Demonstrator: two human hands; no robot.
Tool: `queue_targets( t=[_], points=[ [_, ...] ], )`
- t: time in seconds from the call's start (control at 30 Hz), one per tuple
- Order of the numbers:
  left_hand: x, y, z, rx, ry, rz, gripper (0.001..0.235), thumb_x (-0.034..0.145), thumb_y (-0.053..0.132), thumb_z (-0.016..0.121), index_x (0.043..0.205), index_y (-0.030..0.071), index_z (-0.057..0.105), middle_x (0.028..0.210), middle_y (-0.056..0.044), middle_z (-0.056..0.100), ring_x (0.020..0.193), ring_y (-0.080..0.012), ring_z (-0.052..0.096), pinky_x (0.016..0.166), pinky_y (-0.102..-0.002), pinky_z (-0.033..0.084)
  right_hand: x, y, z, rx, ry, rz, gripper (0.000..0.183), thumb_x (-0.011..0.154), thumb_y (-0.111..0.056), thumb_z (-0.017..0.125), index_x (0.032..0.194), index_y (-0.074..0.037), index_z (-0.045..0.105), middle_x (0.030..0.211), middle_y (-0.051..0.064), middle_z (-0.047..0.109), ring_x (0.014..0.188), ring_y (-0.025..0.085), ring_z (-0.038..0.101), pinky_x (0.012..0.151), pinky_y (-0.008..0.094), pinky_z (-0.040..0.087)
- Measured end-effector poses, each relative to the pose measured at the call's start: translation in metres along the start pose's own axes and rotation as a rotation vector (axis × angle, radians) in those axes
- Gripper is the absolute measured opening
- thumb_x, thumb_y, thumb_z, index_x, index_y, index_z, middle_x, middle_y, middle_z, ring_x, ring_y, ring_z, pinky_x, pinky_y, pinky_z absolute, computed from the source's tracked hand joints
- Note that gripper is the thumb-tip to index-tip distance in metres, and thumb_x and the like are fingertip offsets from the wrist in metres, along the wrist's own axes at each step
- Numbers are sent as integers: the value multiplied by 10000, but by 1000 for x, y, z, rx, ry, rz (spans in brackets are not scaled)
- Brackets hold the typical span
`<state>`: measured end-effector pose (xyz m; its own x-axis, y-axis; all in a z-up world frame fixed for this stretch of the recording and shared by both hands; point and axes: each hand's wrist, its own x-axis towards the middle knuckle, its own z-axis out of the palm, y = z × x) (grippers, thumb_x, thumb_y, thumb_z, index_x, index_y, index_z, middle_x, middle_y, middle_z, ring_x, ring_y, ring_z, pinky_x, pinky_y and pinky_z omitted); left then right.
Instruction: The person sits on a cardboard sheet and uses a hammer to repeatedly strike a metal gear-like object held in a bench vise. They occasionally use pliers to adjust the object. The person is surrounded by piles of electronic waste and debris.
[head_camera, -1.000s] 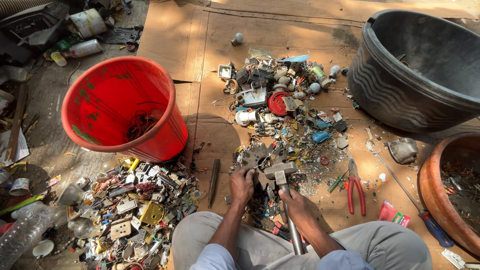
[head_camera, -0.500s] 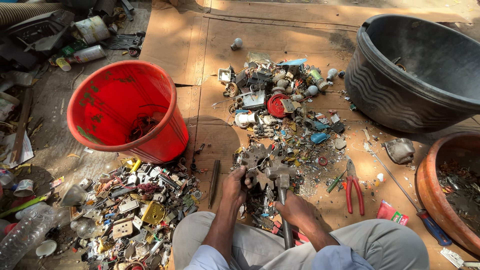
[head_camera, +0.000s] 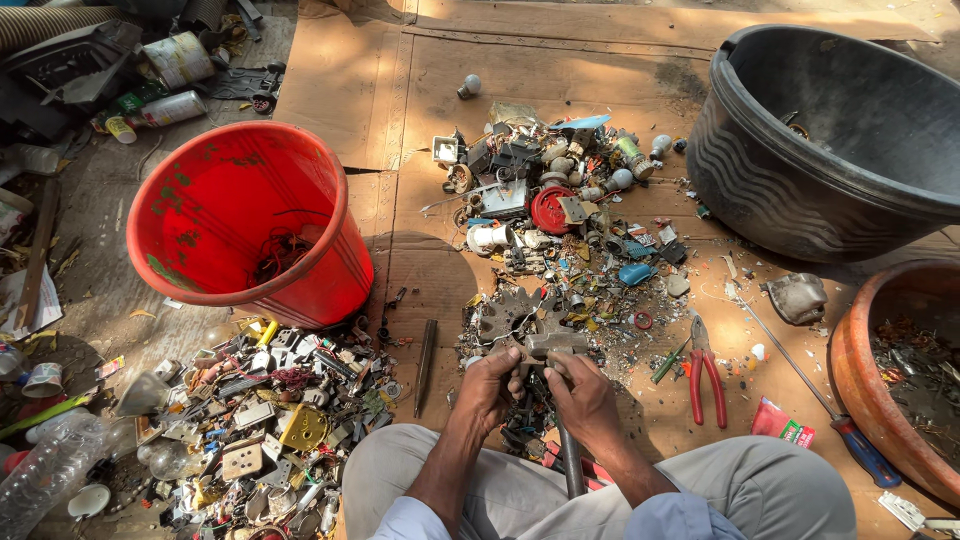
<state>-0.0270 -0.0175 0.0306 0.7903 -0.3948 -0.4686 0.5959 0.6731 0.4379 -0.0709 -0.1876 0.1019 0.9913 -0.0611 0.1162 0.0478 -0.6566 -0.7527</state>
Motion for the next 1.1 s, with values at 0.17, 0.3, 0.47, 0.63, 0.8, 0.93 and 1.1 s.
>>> queue_targets(
  t=[0.17,0.3,0.47,0.63,0.8,0.93,1.1],
  points=[
    [-8,-13,7,81,-44,-19,195,990,155,689,949,-34,713,702,-24,625,515,-87,520,463,-219,417,1,14,13,184,-60,-21,262,939,-237,689,1129,-67,744,993,87,780,903,191,757,772,325,594],
    [-15,-8,15,48,-34,-38,229,986,187,679,943,-35,712,703,-48,642,514,-96,545,473,-228,461,-1,22,19,155,-38,58,222,953,-232,661,1094,-94,762,927,66,789,860,169,766,745,312,599],
    [-18,-8,19,197,-48,38,148,957,88,679,982,-49,726,796,-61,706,551,-80,565,483,-219,449,-1,25,20,86,-4,36,219,966,-228,657,1098,-86,760,940,74,783,847,161,754,739,305,596],
    [-10,-15,12,238,-34,93,128,960,74,665,968,-43,716,772,-67,707,549,-81,567,483,-217,444,-2,23,23,178,-22,71,213,971,-202,638,1106,-76,744,922,75,782,799,182,762,711,307,603],
    [2,-31,-1,306,-9,148,142,973,101,669,957,-34,711,764,-60,722,557,-66,557,499,-201,430,-5,16,20,103,5,-19,185,990,-177,614,1091,-64,720,901,88,767,807,202,771,693,329,594],
    [15,-40,-13,470,3,278,140,979,102,669,963,-23,731,757,-24,668,589,-57,569,534,-212,467,-4,16,21,42,39,-81,187,999,-154,582,1114,-55,693,916,112,757,834,208,763,692,326,603],
    [13,-35,-10,378,79,256,125,943,96,655,935,-16,711,764,-22,675,574,-69,573,525,-231,483,-3,22,27,162,-19,96,205,987,-170,574,1102,-59,703,878,72,775,779,154,779,682,303,610]
  ],
)
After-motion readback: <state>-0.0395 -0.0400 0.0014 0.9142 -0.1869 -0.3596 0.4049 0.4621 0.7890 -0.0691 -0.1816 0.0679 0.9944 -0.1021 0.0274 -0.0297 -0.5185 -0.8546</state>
